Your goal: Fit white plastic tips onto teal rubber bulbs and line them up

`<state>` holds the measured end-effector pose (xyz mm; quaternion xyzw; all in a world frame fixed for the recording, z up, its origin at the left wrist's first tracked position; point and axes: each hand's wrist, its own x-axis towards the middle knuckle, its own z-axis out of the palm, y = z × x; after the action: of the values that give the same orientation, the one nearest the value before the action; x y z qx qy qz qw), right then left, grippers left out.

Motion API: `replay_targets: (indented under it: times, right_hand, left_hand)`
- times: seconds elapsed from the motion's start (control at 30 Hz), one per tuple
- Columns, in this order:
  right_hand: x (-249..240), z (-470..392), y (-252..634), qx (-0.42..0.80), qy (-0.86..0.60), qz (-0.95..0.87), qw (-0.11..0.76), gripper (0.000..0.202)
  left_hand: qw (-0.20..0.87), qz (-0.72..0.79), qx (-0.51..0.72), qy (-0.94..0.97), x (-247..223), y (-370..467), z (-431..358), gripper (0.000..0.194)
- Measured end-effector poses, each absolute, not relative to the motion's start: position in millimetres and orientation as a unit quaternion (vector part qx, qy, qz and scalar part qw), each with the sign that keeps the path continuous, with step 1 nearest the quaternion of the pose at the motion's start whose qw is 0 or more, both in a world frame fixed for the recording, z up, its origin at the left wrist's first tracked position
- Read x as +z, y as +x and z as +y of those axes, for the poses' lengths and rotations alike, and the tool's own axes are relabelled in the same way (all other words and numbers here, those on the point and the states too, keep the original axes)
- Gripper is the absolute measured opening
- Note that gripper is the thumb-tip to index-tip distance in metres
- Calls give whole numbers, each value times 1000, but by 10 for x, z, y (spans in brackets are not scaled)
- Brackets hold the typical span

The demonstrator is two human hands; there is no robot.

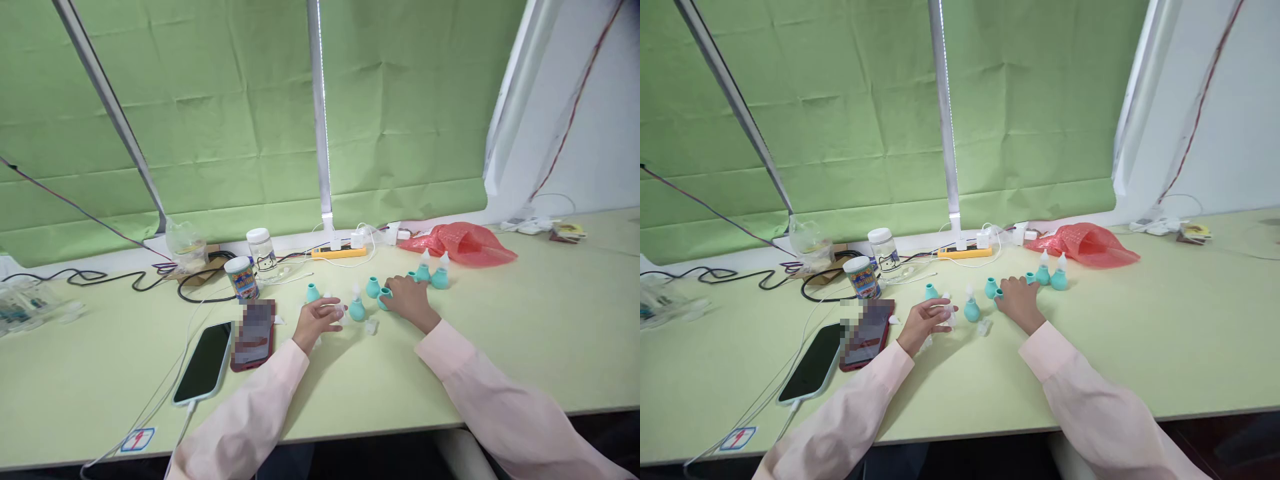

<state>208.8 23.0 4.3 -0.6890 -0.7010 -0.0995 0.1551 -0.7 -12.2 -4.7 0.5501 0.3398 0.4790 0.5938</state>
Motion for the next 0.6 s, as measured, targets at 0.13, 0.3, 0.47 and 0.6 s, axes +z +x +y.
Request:
replay_targets:
  times: [0.13, 0.3, 0.47, 0.6]
  right_hand:
    - [83, 227, 2068, -48, -668, -706, 228, 16]
    - [156, 161, 2015, -43, -563, -672, 479, 18]
    - [171, 47, 1892, 81, -426, -644, 631, 24]
    - [134, -87, 1758, 96, -377, -668, 635, 25]
  left_hand:
    - [598, 339, 478, 547, -52, -18, -111, 34]
    - [599, 340, 498, 526, -37, -17, -94, 33]
    - [606, 354, 533, 473, -17, -12, -74, 36]
    - [626, 334, 547, 443, -15, -21, -67, 27]
